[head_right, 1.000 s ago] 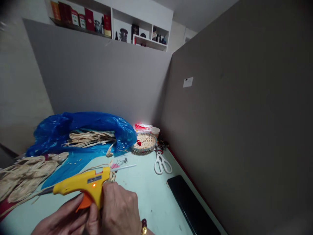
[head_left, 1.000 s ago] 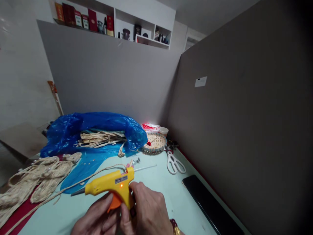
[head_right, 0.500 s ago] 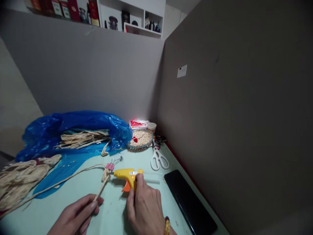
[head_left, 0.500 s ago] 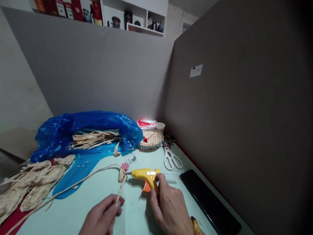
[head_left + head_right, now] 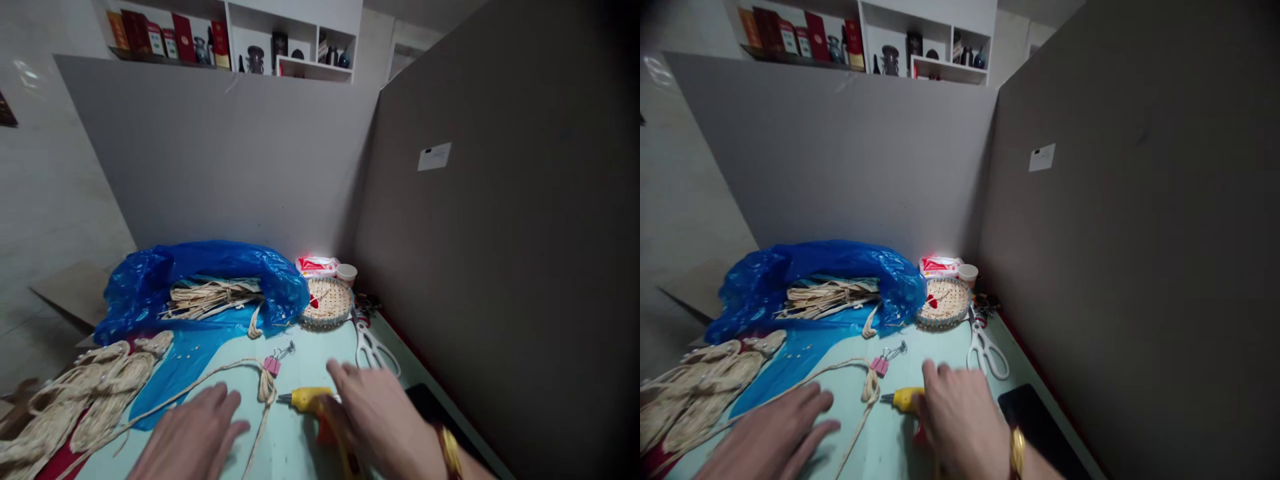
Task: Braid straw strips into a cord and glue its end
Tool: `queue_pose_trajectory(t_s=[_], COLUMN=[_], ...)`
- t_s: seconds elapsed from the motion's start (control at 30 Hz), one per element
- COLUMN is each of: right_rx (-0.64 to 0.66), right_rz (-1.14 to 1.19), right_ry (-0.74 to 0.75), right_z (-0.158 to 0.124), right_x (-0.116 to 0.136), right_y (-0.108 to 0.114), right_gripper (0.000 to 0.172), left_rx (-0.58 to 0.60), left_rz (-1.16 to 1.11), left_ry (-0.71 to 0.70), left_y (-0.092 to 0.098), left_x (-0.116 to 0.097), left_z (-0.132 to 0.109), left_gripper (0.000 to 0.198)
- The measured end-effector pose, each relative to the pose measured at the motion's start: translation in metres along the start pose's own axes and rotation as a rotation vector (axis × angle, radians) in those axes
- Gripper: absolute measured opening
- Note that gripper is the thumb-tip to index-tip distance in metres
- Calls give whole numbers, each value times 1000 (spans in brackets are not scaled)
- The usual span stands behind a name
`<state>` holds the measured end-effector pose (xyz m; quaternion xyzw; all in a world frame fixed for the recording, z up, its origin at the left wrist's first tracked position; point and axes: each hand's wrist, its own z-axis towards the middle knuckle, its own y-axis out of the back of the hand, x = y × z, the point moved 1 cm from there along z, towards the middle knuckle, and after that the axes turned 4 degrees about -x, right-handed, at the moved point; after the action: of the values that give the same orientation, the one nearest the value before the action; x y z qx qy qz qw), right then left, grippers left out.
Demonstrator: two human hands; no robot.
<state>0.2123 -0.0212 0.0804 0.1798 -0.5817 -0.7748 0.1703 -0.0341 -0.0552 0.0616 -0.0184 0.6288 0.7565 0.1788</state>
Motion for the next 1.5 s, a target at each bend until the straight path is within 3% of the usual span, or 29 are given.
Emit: queue_pose_trajectory(t_s=[0.07,0.13,0.27,0.37,0.5,0.6,0.73,0.83,0.97,1.1,1.23,1.37,1.5], right_rx=[-2,13,88,73,-11,-65,-158,-236,-261,-64,67,102,111], right_rz=[-20,-24,30,111,278,435,614,676,592,389,168,39,8], right_ry=[-8,8,33,31,11,17,19,20,11,107,186,220,253], right_z=[42,85,154,188,232,263,289,290,263,219,186,178,186], right_x=[-10,-19,-27,-28,-36,-43,-49,-54,-59,-39,-2,21,18], right_y=[19,21,-11,-28,-17,-4,2,4,-3,-38,-83,-107,-110], right_gripper=[17,32,31,27,27,25,25,28,32,23,26,25,23], left_rx=[20,12,-41,-104,-145,-201,-307,-347,-367,-384,-376,-346,-311], left_rz=[86,170,216,223,323,443,556,586,595,595,551,493,442], left_ry=[-85,-138,-236,-313,-416,-370,-240,-208,-168,-80,15,66,78], left_y=[19,26,13,-4,-18,-22,-17,-7,6,14,11,0,-7], left_x=[7,17,35,39,33,38,61,81,98,103,107,108,108], left_z=[36,76,139,158,165,177,204,222,239,250,254,256,259], left_gripper=[24,17,21,30,36,42,45,42,38,35,37,38,38])
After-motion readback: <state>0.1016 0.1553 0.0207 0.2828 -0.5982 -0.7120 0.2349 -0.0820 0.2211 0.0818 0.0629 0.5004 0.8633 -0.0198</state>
